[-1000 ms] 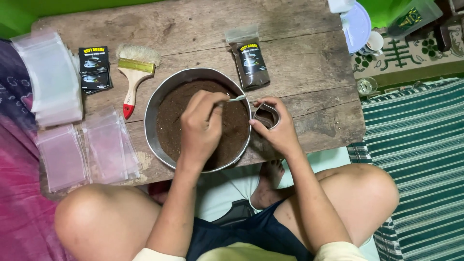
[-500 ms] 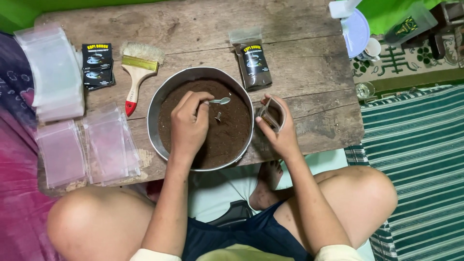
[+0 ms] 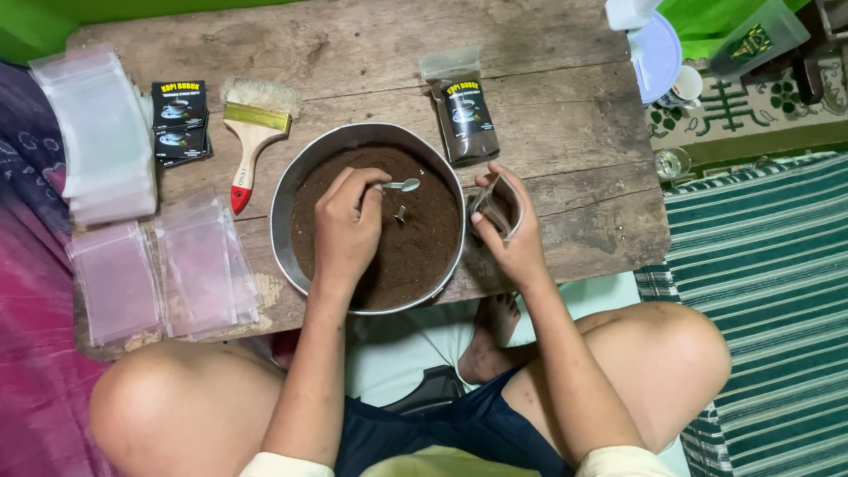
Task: The person transfers coffee grounds from a bowl into a bag using a spoon, shaking the bag to settle the grounds. The person uses both hands to scoop and pour, occasionally tapping the spoon to dislodge grounds.
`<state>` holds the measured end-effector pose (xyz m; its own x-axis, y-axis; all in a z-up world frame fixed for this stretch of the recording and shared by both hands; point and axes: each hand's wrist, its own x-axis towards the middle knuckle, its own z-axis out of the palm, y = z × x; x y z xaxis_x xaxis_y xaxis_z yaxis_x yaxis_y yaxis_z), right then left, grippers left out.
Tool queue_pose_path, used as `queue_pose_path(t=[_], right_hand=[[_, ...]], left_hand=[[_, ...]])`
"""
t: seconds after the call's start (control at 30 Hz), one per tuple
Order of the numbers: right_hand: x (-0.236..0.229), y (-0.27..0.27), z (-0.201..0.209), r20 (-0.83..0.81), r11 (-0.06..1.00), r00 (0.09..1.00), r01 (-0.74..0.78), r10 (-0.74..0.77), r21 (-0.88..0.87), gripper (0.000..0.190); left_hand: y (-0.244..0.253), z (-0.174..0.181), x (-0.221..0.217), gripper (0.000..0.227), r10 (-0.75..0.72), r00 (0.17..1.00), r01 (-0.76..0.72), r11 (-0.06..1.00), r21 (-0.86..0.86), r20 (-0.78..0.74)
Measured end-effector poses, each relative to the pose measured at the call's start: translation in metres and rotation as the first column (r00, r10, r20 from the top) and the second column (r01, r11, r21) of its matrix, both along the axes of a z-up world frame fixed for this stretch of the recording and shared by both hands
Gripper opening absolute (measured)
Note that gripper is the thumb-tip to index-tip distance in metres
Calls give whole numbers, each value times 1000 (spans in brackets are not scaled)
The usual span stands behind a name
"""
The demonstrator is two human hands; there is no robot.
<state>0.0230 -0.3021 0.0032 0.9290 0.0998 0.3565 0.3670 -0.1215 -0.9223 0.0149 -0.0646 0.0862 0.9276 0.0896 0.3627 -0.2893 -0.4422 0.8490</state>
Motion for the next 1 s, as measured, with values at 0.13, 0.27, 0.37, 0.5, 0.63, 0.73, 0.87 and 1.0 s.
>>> queue_pose_path(t=[0.13, 0.27, 0.37, 0.5, 0.63, 0.73, 0.87, 1.0], right_hand=[[-3, -3, 19, 49, 1000, 998, -27, 27, 3, 83], [-8, 3, -11, -113, 999, 992, -50, 48, -16, 116], [-3, 6, -23, -166, 999, 986, -16, 8, -44, 95], [9, 3, -15, -72, 1000, 997, 9, -10, -3, 70], [7, -1, 16, 16, 998, 999, 33, -33, -48, 72], [3, 0, 11, 3, 1000, 1000, -22, 22, -3, 100], [5, 7, -13, -130, 999, 992, -12, 6, -40, 109], [10, 6, -21, -128, 999, 991, 47, -48, -10, 72]], left_hand=[[-1, -1, 2, 22, 6, 1000, -6, 1000, -5, -4], [0, -2, 2, 22, 3, 1000, -3, 1000, 11, -27], [-1, -2, 2, 22, 0, 1000, 0, 1000, 13, -30], [-1, -1, 3, 21, 14, 999, -14, 1000, 7, -30], [1, -3, 4, 21, 13, 999, -13, 1000, 3, -38], [3, -6, 3, 21, 13, 999, -12, 1000, 9, -44], [6, -9, 5, 20, 9, 999, -8, 1000, 16, -50], [9, -15, 6, 20, 18, 999, -18, 1000, 20, -41]])
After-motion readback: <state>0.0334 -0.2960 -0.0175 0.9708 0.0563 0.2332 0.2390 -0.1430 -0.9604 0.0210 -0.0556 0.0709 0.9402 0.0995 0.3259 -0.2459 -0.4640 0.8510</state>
